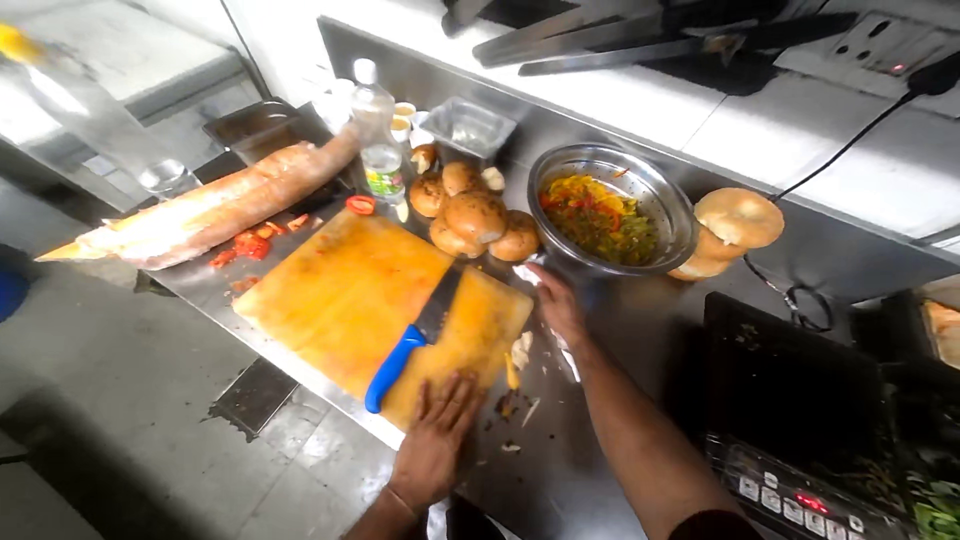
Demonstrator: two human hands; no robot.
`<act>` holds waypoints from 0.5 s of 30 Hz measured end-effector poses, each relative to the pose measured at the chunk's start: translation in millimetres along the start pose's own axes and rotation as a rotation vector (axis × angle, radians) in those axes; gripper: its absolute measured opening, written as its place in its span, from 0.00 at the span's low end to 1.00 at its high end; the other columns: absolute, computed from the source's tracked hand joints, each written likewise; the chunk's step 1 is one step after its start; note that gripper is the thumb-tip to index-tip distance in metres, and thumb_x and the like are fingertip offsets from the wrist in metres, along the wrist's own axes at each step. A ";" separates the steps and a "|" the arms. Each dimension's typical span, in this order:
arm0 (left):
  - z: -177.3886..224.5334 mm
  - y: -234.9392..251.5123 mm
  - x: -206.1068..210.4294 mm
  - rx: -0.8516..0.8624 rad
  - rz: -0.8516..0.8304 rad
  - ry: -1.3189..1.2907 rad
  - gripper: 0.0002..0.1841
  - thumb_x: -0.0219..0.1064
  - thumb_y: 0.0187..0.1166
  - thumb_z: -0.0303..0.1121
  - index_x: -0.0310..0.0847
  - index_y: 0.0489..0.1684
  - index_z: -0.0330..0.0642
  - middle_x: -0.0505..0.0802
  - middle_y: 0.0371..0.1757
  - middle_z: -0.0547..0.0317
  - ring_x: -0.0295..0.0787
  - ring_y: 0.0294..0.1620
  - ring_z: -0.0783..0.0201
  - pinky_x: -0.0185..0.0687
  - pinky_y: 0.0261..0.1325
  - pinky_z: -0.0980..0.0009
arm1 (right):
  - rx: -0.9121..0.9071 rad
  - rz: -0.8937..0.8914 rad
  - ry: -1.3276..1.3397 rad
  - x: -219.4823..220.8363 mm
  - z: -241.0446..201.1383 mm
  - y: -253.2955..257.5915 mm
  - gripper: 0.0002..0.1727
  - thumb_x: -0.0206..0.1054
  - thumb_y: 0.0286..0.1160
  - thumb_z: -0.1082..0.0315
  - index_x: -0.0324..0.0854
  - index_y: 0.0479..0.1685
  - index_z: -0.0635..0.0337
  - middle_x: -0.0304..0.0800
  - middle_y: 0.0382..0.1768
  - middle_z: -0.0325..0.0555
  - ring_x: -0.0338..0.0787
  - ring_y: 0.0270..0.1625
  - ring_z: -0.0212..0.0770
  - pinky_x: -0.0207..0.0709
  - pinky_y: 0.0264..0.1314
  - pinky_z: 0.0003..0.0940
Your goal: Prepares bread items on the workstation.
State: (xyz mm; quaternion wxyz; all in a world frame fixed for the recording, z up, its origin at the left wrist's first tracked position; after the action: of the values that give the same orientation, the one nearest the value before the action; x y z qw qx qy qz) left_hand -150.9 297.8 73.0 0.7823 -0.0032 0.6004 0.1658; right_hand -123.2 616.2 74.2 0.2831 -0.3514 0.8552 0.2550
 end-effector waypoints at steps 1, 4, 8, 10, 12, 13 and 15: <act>-0.4 -0.3 0.8 0.006 0.009 0.002 0.26 0.52 0.86 0.43 0.73 0.85 0.58 0.74 0.88 0.64 0.63 0.91 0.53 0.53 0.87 0.31 | -0.095 -0.047 0.009 5.7 -2.1 10.4 0.24 0.51 0.87 0.75 0.82 0.76 0.53 0.83 0.77 0.46 0.81 0.80 0.44 0.71 0.85 0.47; -0.3 -0.8 2.5 0.016 0.048 0.044 0.26 0.49 0.87 0.44 0.75 0.83 0.58 0.77 0.86 0.65 0.64 0.90 0.55 0.55 0.87 0.33 | -0.314 -0.247 -0.008 19.4 -7.5 31.0 0.24 0.51 0.84 0.78 0.89 0.67 0.54 0.84 0.77 0.46 0.74 0.86 0.47 0.60 0.92 0.44; 1.1 -1.3 3.1 -0.008 0.058 0.046 0.25 0.50 0.87 0.45 0.78 0.81 0.58 0.77 0.86 0.65 0.64 0.90 0.56 0.55 0.88 0.36 | -0.311 -0.238 -0.127 -2.2 2.7 -9.0 0.24 0.50 0.83 0.76 0.86 0.70 0.59 0.83 0.78 0.47 0.71 0.87 0.49 0.57 0.94 0.45; 3.6 5.3 3.0 -0.063 0.025 0.059 0.27 0.49 0.87 0.50 0.77 0.82 0.57 0.76 0.87 0.64 0.64 0.90 0.55 0.54 0.87 0.34 | -0.240 -0.157 -0.199 -11.5 0.8 -48.3 0.24 0.52 0.81 0.77 0.82 0.74 0.62 0.80 0.80 0.50 0.70 0.88 0.51 0.58 0.93 0.47; 12.2 24.7 9.1 -0.068 -0.039 0.075 0.34 0.42 0.90 0.58 0.64 0.91 0.53 0.68 0.92 0.62 0.57 0.93 0.51 0.47 0.85 0.26 | -0.183 -0.081 -0.217 -13.4 -6.4 -81.0 0.26 0.53 0.78 0.78 0.82 0.74 0.63 0.80 0.79 0.52 0.71 0.87 0.53 0.60 0.92 0.49; 16.9 37.9 11.7 -0.053 -0.091 0.065 0.36 0.40 0.90 0.60 0.56 0.94 0.52 0.63 0.94 0.61 0.51 0.95 0.49 0.41 0.85 0.23 | -0.163 -0.073 -0.210 -10.5 -11.8 -93.6 0.26 0.52 0.78 0.78 0.82 0.74 0.63 0.80 0.79 0.52 0.71 0.88 0.53 0.60 0.92 0.50; 23.4 60.5 11.3 0.000 -0.175 -0.001 0.36 0.38 0.91 0.59 0.51 0.96 0.51 0.57 0.96 0.62 0.43 0.97 0.50 0.34 0.87 0.25 | -0.155 -0.067 -0.193 -2.6 -23.9 -109.2 0.26 0.52 0.78 0.78 0.83 0.74 0.62 0.81 0.79 0.50 0.72 0.87 0.52 0.59 0.92 0.51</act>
State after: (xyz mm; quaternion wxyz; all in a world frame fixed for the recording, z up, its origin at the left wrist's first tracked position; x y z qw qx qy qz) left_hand -142.4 362.6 80.6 0.7942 -0.0556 0.5974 0.0966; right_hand -47.5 534.2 67.0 0.3445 -0.3746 0.7895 0.3431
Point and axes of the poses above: each hand's wrist, its own y-axis towards the middle knuckle, its own x-axis out of the palm, z = x × y, the point moved 5 cm from there along y, towards the middle knuckle
